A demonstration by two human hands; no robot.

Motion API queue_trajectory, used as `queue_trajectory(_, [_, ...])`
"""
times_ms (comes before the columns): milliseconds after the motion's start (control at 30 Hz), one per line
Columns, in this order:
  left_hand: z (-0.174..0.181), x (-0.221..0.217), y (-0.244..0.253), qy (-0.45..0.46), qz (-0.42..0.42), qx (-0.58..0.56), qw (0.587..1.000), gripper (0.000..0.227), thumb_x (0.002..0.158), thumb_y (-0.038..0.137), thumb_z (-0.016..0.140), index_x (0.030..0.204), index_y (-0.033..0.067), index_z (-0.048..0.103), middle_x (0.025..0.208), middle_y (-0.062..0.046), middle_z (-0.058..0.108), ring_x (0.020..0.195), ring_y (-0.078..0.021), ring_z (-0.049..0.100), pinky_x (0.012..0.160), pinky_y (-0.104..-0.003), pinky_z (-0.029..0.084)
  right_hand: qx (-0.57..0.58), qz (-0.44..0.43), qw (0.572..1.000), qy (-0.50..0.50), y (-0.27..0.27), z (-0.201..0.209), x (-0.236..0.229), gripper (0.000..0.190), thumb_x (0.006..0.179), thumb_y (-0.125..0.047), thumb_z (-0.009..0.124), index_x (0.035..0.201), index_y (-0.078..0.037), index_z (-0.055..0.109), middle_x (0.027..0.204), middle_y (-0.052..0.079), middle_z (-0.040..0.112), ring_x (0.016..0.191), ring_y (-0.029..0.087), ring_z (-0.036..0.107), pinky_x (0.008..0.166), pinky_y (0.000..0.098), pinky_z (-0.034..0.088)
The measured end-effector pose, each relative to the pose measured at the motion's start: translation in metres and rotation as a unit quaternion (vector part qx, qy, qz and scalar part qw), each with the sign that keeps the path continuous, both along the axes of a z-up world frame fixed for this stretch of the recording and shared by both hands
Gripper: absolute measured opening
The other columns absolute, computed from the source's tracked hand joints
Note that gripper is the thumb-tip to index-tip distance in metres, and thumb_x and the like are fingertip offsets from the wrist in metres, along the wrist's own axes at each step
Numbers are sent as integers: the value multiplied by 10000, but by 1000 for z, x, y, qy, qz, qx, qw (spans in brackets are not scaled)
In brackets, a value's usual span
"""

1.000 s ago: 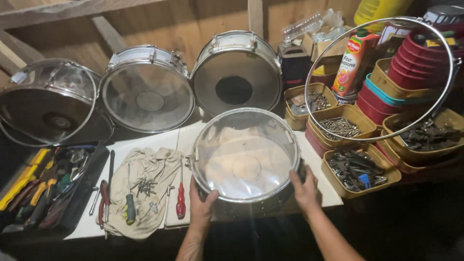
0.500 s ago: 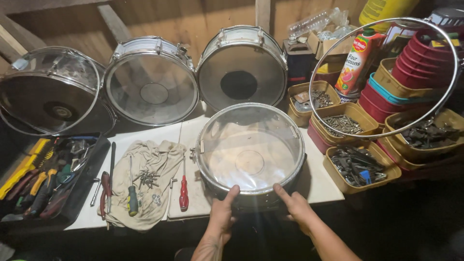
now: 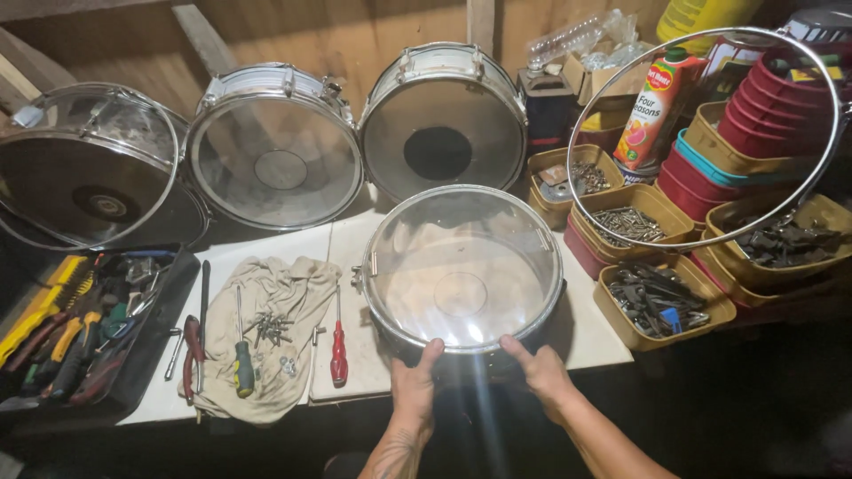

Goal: The person uses a screwdriver to tighten the tension rods on a snare drum placed on a workbench. They then lift the drum, rotate it, and tap the drumhead to check the sound.

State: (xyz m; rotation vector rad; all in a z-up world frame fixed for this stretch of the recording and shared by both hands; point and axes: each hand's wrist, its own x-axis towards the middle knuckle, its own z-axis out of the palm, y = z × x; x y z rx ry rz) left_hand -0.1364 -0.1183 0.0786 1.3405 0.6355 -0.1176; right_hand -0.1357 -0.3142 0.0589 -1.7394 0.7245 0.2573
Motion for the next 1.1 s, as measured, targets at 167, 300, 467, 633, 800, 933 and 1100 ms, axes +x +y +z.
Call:
queue_trajectory(167, [-14, 4, 1, -4, -4, 13, 1000, 1221, 636, 501, 818, 1598, 32, 229, 1627, -117, 408, 1510, -246, 376, 1239, -376, 303, -21, 3, 1000, 3, -1, -3, 0, 925, 718, -673, 690, 1159, 137, 615, 1054, 152, 617, 1006, 235, 583, 874, 375, 466])
queue_trajectory(300, [-2, 1, 0, 54, -14, 3, 998, 1151, 642, 533, 775, 1588, 81, 300, 1546, -95, 500, 1407, -225, 502, 1083, -405, 486, -26, 9, 999, -36, -7, -33, 6, 688, 759, -704, 716, 642, -109, 390, 555, 68, 355, 496, 201, 367, 490, 398, 308])
queue_trajectory(467, [31, -7, 6, 71, -61, -16, 995, 1098, 671, 527, 727, 1611, 287, 211, 1533, -21, 515, 1339, -270, 567, 993, -530, 518, 25, -10, 1000, 7, 0, 1, -3, 776, 762, -677, 671, 1072, 29, 581, 835, 82, 456, 704, 192, 409, 592, 355, 356])
queue_trajectory(633, [-25, 20, 40, -59, -23, 88, 994, 780, 839, 572, 615, 1416, 49, 564, 1440, -134, 647, 1352, -264, 595, 1162, -374, 426, 69, -23, 997, 38, -2, 1, -8, 1089, 718, -668, 624, 1520, 27, 380, 1445, 70, 455, 1264, 222, 483, 1026, 538, 464])
queue_trajectory(800, [-34, 49, 72, -29, 5, 189, 982, 548, 986, 472, 467, 1315, 105, 706, 1286, -123, 735, 1202, -283, 666, 1011, -417, 497, -119, 81, 990, 7, -29, -76, -9, 1336, 640, -639, 886, 1587, 21, 214, 1652, 189, 299, 1539, 274, 328, 1257, 385, 263])
queue_trajectory(933, [-79, 62, 65, -45, -9, 198, 979, 511, 981, 361, 535, 1406, 88, 615, 1435, -122, 642, 1359, -266, 577, 1154, -385, 416, -254, 75, 961, -78, -32, -121, -1, 507, 698, -470, 874, 811, -101, 545, 695, 96, 632, 683, 251, 585, 702, 406, 486])
queue_trajectory(1100, [-101, 47, 52, -12, -31, 253, 967, 399, 893, 396, 577, 1168, 186, 774, 1086, -121, 793, 1036, -300, 707, 923, -406, 502, -266, 18, 957, -119, -33, -144, 6, 206, 716, -201, 602, 658, -90, 439, 533, 91, 531, 544, 291, 534, 615, 460, 449])
